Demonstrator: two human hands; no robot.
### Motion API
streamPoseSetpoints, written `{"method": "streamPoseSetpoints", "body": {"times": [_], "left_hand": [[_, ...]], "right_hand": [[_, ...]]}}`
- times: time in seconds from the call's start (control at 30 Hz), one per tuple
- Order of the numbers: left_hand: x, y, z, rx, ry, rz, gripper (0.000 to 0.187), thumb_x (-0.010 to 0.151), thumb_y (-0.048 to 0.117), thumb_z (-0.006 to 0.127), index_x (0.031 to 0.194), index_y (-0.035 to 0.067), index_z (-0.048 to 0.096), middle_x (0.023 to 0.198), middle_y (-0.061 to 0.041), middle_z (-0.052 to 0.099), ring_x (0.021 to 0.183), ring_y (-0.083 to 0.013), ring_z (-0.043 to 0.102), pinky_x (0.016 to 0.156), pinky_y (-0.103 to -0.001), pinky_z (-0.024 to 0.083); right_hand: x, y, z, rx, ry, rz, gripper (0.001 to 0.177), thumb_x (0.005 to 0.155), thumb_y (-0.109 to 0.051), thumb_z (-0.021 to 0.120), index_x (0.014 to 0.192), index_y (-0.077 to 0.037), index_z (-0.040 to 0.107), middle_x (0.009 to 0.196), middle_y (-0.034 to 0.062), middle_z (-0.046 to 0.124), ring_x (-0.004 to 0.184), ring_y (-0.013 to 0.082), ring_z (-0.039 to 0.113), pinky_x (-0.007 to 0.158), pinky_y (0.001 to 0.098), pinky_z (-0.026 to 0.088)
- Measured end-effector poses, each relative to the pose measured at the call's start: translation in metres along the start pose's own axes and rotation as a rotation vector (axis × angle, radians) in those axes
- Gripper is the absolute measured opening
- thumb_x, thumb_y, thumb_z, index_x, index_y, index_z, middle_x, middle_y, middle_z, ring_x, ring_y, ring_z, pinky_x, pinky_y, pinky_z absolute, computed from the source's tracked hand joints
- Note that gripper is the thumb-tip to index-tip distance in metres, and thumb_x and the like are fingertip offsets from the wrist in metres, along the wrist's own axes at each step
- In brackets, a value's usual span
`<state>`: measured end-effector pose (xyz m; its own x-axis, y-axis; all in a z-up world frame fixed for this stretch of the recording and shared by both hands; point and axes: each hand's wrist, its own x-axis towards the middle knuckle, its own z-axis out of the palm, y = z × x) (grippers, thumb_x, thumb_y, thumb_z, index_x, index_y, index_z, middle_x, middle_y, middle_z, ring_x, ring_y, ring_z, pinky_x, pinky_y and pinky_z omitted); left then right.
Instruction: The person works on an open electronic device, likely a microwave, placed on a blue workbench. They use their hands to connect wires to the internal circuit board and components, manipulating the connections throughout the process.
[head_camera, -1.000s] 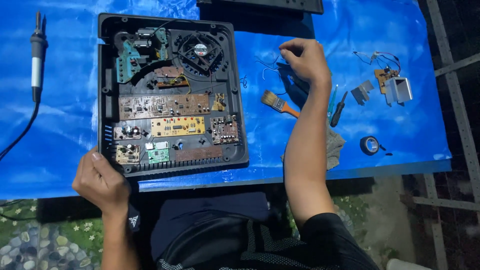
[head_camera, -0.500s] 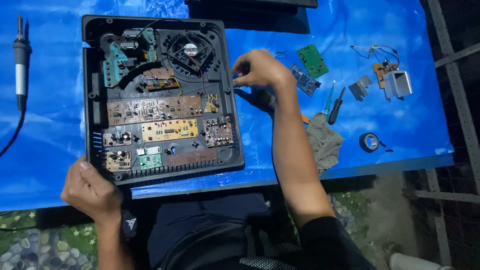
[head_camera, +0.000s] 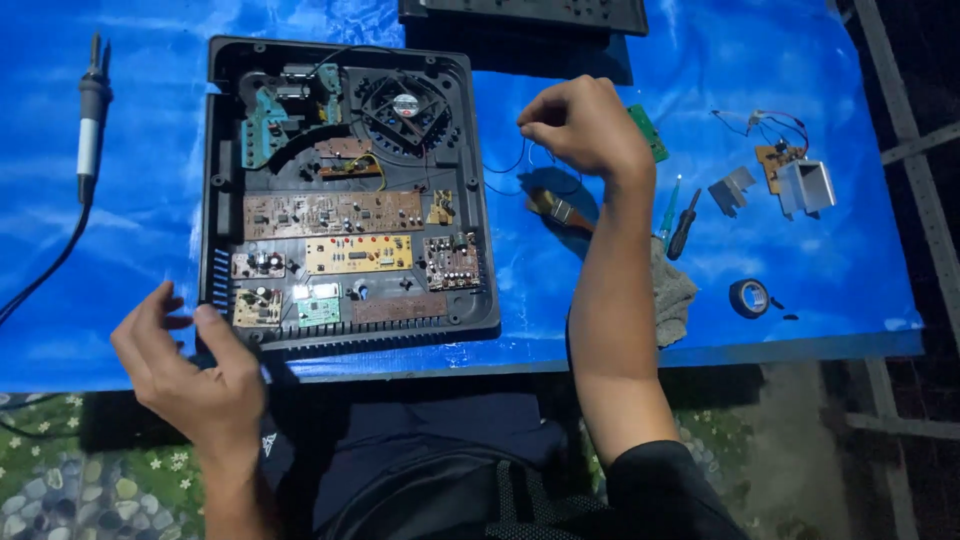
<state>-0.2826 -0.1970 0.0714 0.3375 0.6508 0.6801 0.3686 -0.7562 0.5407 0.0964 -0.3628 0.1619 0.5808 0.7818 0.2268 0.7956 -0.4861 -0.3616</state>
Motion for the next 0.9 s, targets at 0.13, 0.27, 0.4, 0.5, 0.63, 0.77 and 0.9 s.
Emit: {"method": "streamPoseSetpoints", "body": {"times": [0.13,0.27,0.4,0.5,0.63,0.77,0.9], "left_hand": [[0.002,0.020,0.003,0.056,0.097,0.105,0.032,0.104,0.004,0.059,0.130,-0.015,0.059,0.120,-0.027,0.055,0.111,-0.0382,0.052,0.099,-0.049,0.040],[0.002,0.054,0.010,-0.190,-0.048,0.107,0.056,0.093,-0.004,0.065,0.146,-0.006,0.049,0.111,-0.015,0.067,0.096,-0.0264,0.058,0.097,-0.040,0.036],[0.007,0.085,0.037,-0.224,-0.130,0.148,0.051,0.100,0.015,0.074,0.143,0.001,0.050,0.107,-0.010,0.064,0.090,-0.0224,0.057,0.093,-0.038,0.037],[0.008,0.100,0.052,-0.278,-0.137,0.236,0.048,0.099,0.015,0.076,0.138,0.000,0.054,0.098,-0.008,0.060,0.085,-0.0216,0.054,0.086,-0.037,0.044],[0.015,0.114,0.048,-0.332,-0.154,0.318,0.026,0.095,0.016,0.080,0.116,0.004,0.070,0.071,-0.001,0.068,0.059,-0.0148,0.050,0.074,-0.032,0.039],[0.018,0.109,0.046,-0.349,-0.144,0.312,0.004,0.092,0.007,0.076,0.089,0.004,0.076,0.071,-0.002,0.070,0.055,-0.0175,0.055,0.070,-0.032,0.042],[0.019,0.101,0.043,-0.451,-0.242,0.221,0.007,0.089,0.007,0.078,0.096,0.004,0.080,0.068,-0.002,0.071,0.051,-0.0132,0.046,0.060,-0.028,0.038]], "right_hand": [[-0.012,-0.024,-0.012,0.036,0.085,-0.188,0.017,0.083,-0.005,0.082,0.099,-0.002,0.082,0.086,0.0114,0.080,0.063,0.0172,0.073,0.054,0.0309,0.056],[-0.024,-0.057,-0.026,0.177,0.112,-0.428,0.014,0.086,0.003,0.083,0.100,0.003,0.081,0.086,0.0121,0.076,0.065,0.0147,0.066,0.053,0.0268,0.050],[-0.035,-0.092,-0.032,0.197,0.090,-0.556,0.013,0.087,0.006,0.083,0.099,0.005,0.079,0.089,0.0144,0.076,0.070,0.0176,0.069,0.057,0.0263,0.055],[-0.045,-0.112,-0.036,0.284,0.015,-0.649,0.014,0.088,0.006,0.081,0.102,0.005,0.079,0.089,0.0132,0.076,0.070,0.0167,0.068,0.056,0.0253,0.051],[-0.048,-0.125,-0.039,0.366,-0.070,-0.765,0.013,0.089,0.008,0.079,0.101,0.005,0.078,0.093,0.0127,0.077,0.069,0.0159,0.066,0.056,0.0242,0.048],[-0.048,-0.129,-0.037,0.446,-0.169,-0.812,0.015,0.091,0.007,0.077,0.106,0.006,0.077,0.096,0.0140,0.078,0.070,0.0160,0.066,0.057,0.0243,0.049],[-0.046,-0.131,-0.035,0.470,-0.197,-0.850,0.014,0.091,0.007,0.078,0.105,0.007,0.075,0.096,0.0160,0.078,0.068,0.0168,0.068,0.054,0.0241,0.048]]}}
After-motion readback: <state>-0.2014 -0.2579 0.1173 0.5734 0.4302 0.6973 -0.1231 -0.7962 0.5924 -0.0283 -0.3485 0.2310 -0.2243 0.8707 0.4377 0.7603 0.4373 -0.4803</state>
